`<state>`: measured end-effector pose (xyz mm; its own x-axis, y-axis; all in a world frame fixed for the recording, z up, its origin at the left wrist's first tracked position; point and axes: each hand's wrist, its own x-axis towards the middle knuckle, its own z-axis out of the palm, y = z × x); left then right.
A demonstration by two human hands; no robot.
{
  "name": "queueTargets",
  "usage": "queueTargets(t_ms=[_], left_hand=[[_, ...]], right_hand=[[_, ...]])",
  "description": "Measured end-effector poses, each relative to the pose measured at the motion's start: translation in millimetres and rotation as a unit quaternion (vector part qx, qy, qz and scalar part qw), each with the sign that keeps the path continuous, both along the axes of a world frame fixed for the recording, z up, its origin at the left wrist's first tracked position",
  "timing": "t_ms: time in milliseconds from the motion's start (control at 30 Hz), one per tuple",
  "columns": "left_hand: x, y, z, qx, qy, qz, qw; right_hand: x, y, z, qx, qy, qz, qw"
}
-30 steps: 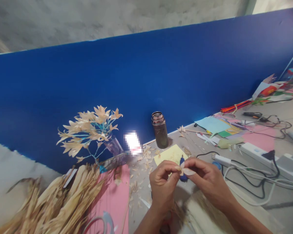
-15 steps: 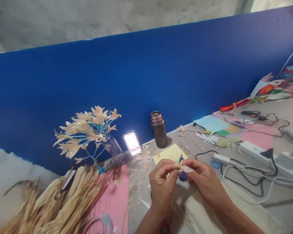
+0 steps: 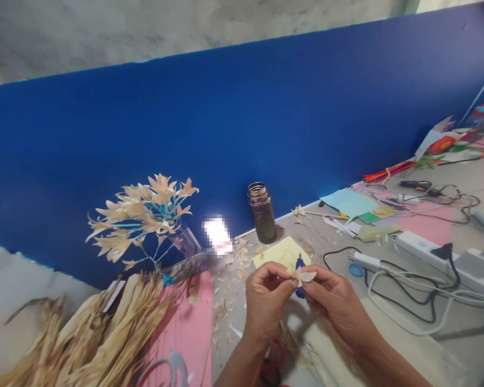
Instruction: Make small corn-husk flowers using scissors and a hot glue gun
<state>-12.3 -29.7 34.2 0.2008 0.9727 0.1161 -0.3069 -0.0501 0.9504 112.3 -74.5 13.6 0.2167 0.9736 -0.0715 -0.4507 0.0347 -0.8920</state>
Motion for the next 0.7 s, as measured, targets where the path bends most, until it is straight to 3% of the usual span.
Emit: queueTargets(t_ms=[333, 700], left_hand=[[-1.2, 1.8, 3.0, -0.027, 0.022, 0.001, 0.999], [-0.2, 7.1, -4.1, -0.055, 0.037, 0.021, 0.998]], right_hand=[[-2.6, 0.4, 3.9, 0.004, 0.033, 0.037, 0.999], [-4.6, 3.3, 0.9, -0.040, 0.104, 0.039, 0.993]])
